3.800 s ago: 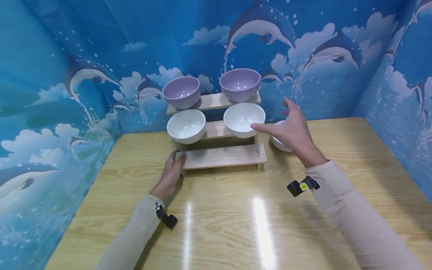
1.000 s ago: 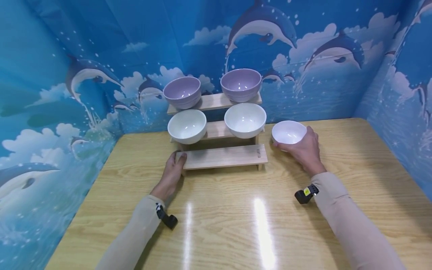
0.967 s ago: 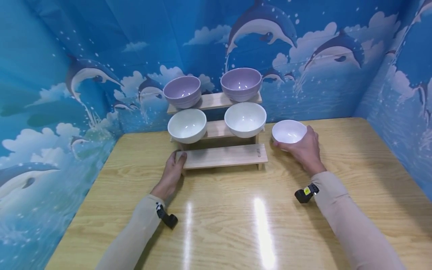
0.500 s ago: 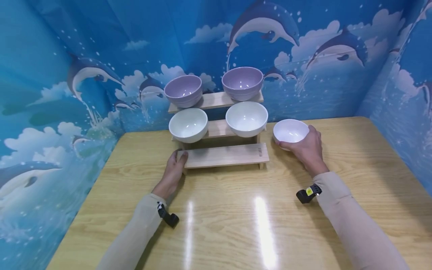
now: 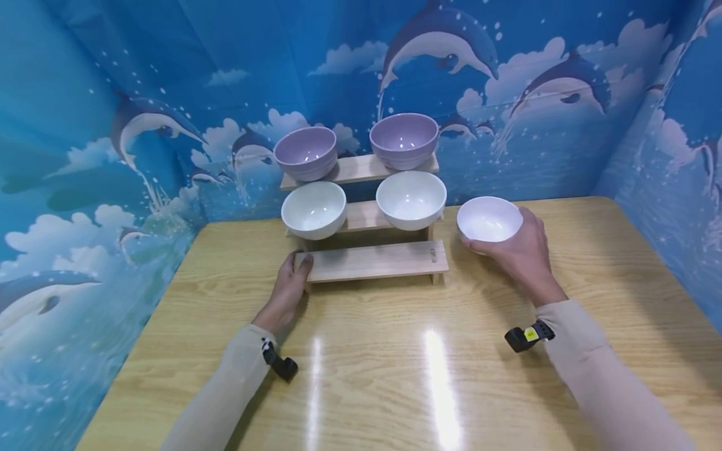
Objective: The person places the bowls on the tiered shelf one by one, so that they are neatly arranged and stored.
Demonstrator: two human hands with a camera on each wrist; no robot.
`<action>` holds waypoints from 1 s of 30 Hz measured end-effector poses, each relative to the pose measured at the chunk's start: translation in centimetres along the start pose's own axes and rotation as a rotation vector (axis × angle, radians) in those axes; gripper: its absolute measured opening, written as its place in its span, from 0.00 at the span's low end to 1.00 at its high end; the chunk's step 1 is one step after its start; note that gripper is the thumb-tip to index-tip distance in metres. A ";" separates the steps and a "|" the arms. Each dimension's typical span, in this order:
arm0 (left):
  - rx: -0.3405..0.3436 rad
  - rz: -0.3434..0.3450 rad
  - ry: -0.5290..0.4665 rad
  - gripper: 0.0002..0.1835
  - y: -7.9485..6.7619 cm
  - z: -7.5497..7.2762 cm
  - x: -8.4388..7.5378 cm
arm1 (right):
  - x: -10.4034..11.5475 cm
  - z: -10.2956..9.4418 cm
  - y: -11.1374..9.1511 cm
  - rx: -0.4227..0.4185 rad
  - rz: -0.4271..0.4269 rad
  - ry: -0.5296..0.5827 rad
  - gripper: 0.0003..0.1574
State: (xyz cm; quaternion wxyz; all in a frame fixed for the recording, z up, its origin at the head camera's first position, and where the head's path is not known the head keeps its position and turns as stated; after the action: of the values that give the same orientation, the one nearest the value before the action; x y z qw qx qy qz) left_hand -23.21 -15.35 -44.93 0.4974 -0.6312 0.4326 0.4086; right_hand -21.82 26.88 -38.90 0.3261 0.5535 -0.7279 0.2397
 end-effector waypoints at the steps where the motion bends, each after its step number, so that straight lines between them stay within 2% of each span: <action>1: 0.000 0.000 0.001 0.36 0.1 0.0 0.0 | 0.2 -0.2 -0.2 -0.001 -0.004 -0.001 0.80; 6: -0.002 0.004 0.006 0.35 0.1 0.1 -0.1 | 0.9 -1.1 -1.5 -0.009 -0.046 0.030 0.76; 13: -0.005 0.006 0.014 0.35 -0.1 -0.1 0.0 | 1.6 -1.4 -2.9 0.005 -0.084 0.008 0.77; 20: 0.001 0.009 0.008 0.35 -0.1 -0.2 0.0 | 2.4 -1.7 -4.2 0.011 -0.135 0.047 0.74; 30: -0.001 0.003 0.009 0.35 -0.1 -0.1 0.0 | 2.5 -1.6 -5.6 0.023 -0.151 0.069 0.75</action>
State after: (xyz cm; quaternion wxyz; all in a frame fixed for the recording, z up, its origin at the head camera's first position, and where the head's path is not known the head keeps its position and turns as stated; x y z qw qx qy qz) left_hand -23.13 -15.41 -44.85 0.4947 -0.6327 0.4356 0.4065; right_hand -16.52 24.91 -36.01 0.3619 0.6018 -0.6697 0.2417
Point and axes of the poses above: each hand's wrist, its own y-axis towards the middle knuckle, its own z-axis out of the palm, x = y × z, the point moved 4 cm from there along y, towards the middle knuckle, and after that the axes turned 6 degrees about -y, right-handed, at the moved point
